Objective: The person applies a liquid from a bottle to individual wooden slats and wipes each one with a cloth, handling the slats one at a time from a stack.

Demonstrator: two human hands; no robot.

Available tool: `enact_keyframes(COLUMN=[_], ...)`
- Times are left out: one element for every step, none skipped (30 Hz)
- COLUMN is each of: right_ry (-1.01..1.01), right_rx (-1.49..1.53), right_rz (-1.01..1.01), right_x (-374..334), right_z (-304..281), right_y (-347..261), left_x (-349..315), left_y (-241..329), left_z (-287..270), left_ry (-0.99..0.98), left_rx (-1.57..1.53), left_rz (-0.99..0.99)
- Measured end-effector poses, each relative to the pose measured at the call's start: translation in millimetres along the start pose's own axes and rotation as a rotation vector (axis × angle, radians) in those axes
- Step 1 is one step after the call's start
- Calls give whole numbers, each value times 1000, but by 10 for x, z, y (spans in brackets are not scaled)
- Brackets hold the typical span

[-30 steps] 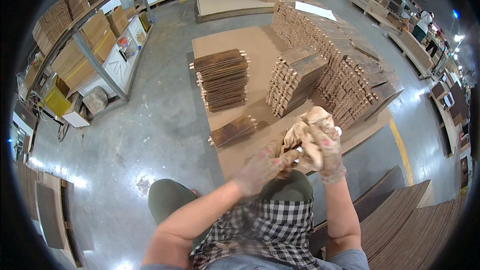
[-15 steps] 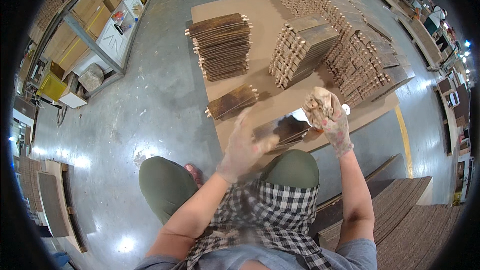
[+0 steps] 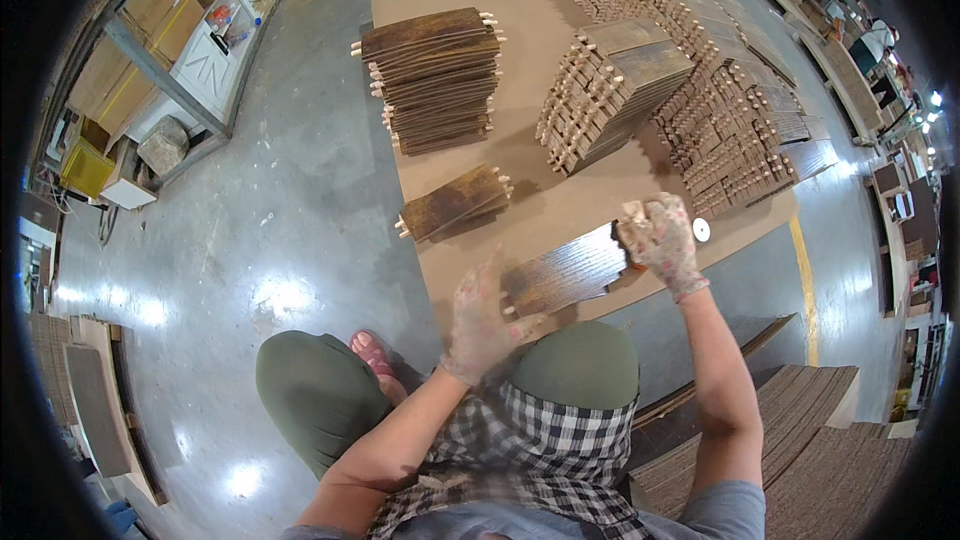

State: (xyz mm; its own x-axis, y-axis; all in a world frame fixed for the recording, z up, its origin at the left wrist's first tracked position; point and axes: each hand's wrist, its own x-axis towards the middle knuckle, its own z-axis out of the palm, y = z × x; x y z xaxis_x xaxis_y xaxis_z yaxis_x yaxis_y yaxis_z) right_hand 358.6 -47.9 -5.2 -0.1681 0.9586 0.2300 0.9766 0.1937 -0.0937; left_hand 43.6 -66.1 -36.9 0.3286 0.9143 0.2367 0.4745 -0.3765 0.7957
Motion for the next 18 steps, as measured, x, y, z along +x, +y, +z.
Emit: enact_keyframes(right_ry=[10, -4, -33, -25, -27, 11, 44, 72, 94, 98, 98, 98, 138, 167, 195, 147, 107, 68], right_rx=[-85, 402, 891, 1023, 1163, 927, 692, 454, 209, 141, 68, -5, 133, 280, 427, 536, 645, 753], right_rz=[51, 129, 218, 184, 143, -28, -189, -344, -490, -399, -296, -194, -116, -40, 37, -84, -209, -338], right_x=[-55, 19, 107, 101, 120, 136, 159, 192, 213, 247, 233, 208, 223, 214, 216, 198, 240, 297], right_z=[15, -99, -345, -386, -410, -351, -256, -156, -93, -52, -73, -78, -145, -243, -278, -223, -144, -78], right_y=[141, -33, -400, -578, -775, -812, -842, -864, -849, -715, -504, -357, -366, -411, -446, -496, -618, -767], left_x=[11, -4, -29, -30, -22, 21, 45, 62, 83, 78, 63, 45, 41, 24, 19, 35, 46, 36], left_y=[22, 15, -13, -18, -27, 11, 48, 65, 73, 76, 87, 85, 39, 27, 33, 112, 156, 126], left_z=[-7, -26, -45, -57, -86, -75, -95, -127, -147, -162, -158, -139, -124, -129, -135, -129, -135, -119], left_ry=[-9, -12, -20, -44, -53, -43, -35, -25, -42, -38, -44, -51, -58, -66, -52, -51, -46, -53], left_rx=[6, 24, 40, 46, 61, 9, -37, -80, -19, 49, 108, 9, -85, -177, -231, -290, -344, -288], left_rz=[6, -3, -37, -62, -82, -53, -28, -5, 14, 17, 22, -22, -63, -116, -143, -169, -190, -180])
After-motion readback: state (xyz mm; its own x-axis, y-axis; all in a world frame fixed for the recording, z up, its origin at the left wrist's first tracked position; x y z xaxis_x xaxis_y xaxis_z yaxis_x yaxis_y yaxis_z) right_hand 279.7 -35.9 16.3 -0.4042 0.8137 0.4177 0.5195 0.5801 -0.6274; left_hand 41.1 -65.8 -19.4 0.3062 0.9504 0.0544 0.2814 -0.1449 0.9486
